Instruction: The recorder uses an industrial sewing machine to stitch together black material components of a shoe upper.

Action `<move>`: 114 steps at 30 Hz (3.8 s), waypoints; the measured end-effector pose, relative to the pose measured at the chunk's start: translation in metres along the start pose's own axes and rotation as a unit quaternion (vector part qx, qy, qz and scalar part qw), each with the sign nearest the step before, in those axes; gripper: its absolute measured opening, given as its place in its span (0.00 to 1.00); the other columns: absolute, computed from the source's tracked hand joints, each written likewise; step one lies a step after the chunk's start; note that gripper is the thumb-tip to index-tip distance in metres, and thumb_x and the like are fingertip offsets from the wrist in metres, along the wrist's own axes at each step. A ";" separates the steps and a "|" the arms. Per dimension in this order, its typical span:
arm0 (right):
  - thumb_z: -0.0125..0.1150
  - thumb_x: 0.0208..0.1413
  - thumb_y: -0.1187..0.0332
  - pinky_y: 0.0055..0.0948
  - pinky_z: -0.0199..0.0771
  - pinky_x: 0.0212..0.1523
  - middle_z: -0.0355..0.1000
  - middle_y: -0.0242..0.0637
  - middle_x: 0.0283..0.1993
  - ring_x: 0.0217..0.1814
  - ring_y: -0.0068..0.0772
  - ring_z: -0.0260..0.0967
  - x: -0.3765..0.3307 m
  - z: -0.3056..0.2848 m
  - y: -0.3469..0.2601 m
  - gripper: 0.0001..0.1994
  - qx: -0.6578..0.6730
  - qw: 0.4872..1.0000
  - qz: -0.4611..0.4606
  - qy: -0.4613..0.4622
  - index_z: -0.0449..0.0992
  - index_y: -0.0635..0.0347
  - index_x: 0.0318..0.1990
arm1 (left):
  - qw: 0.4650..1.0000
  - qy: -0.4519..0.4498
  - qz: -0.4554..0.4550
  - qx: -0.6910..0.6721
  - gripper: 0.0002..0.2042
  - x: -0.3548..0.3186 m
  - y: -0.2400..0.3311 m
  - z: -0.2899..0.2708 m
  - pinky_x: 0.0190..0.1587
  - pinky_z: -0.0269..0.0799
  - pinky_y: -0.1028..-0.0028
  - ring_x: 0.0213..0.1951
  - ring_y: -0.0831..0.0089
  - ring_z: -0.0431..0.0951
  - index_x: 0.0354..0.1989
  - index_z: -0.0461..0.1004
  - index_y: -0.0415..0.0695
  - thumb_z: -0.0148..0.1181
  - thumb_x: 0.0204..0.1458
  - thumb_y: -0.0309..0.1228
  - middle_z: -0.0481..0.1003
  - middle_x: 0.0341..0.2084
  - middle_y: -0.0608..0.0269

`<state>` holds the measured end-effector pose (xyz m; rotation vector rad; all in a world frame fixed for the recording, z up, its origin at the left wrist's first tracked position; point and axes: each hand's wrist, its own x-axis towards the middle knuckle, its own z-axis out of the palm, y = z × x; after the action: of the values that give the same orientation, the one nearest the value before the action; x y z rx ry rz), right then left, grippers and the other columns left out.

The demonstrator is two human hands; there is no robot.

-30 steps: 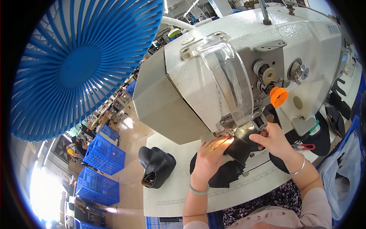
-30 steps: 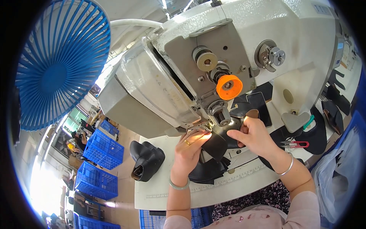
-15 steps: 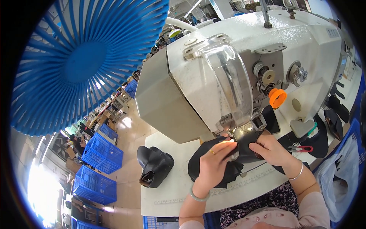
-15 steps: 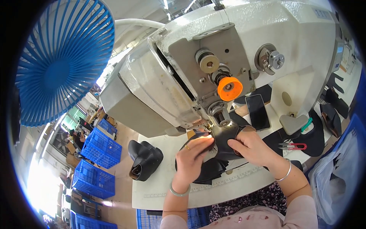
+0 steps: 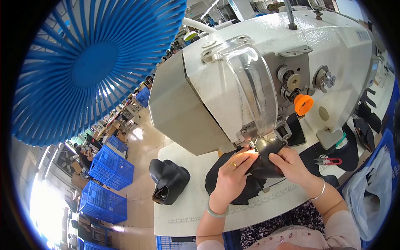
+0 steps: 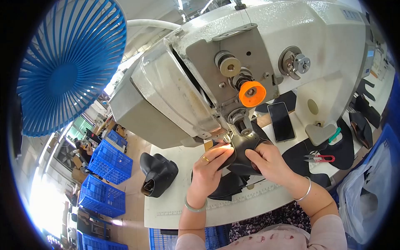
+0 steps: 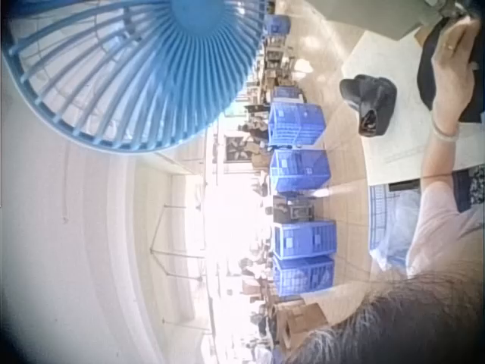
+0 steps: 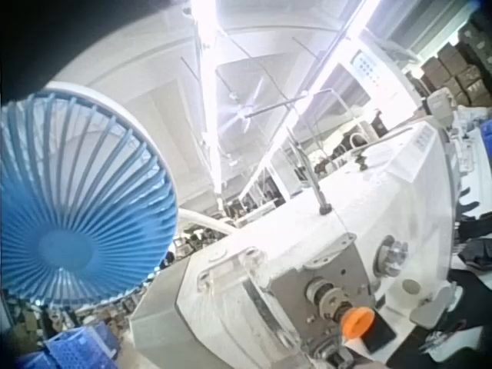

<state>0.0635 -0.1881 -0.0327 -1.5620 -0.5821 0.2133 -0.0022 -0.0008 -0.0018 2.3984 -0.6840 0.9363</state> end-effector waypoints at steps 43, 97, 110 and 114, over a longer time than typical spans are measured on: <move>0.61 0.52 0.70 0.22 0.58 0.19 0.64 0.31 0.13 0.14 0.20 0.59 0.010 0.014 0.000 0.17 -0.093 0.982 -0.090 0.135 0.57 0.60 0.41 | 0.985 0.018 -0.036 -0.170 0.18 -0.005 -0.039 0.004 0.48 0.74 0.70 0.46 0.59 0.77 0.39 0.78 0.41 0.55 0.39 0.11 0.78 0.38 0.57; 0.60 0.48 0.61 0.37 0.67 0.31 0.67 0.50 0.24 0.27 0.47 0.67 0.050 -0.017 -0.015 0.19 -0.204 0.975 -0.088 -0.018 0.68 0.74 0.32 | 0.993 0.084 0.073 0.029 0.17 0.000 -0.027 0.012 0.41 0.77 0.69 0.42 0.60 0.78 0.34 0.77 0.37 0.55 0.32 0.11 0.76 0.31 0.59; 0.59 0.48 0.53 0.40 0.67 0.31 0.70 0.47 0.24 0.27 0.48 0.69 0.045 -0.023 -0.052 0.21 -0.312 0.949 -0.033 -0.038 0.72 0.67 0.28 | 0.991 0.080 0.058 0.093 0.18 -0.005 -0.021 0.015 0.39 0.77 0.72 0.40 0.62 0.79 0.36 0.77 0.38 0.55 0.32 0.13 0.76 0.33 0.59; 0.60 0.48 0.52 0.37 0.65 0.28 0.67 0.42 0.20 0.23 0.43 0.66 0.046 -0.023 -0.021 0.21 -0.258 0.961 -0.102 -0.002 0.71 0.66 0.25 | 0.991 0.101 0.077 0.040 0.17 -0.005 -0.026 0.017 0.37 0.77 0.73 0.39 0.64 0.79 0.34 0.78 0.37 0.55 0.31 0.13 0.77 0.34 0.59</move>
<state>0.1087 -0.1867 -0.0005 -1.9848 -0.8423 -0.1040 0.0177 0.0107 -0.0226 2.3027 -0.7757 1.2733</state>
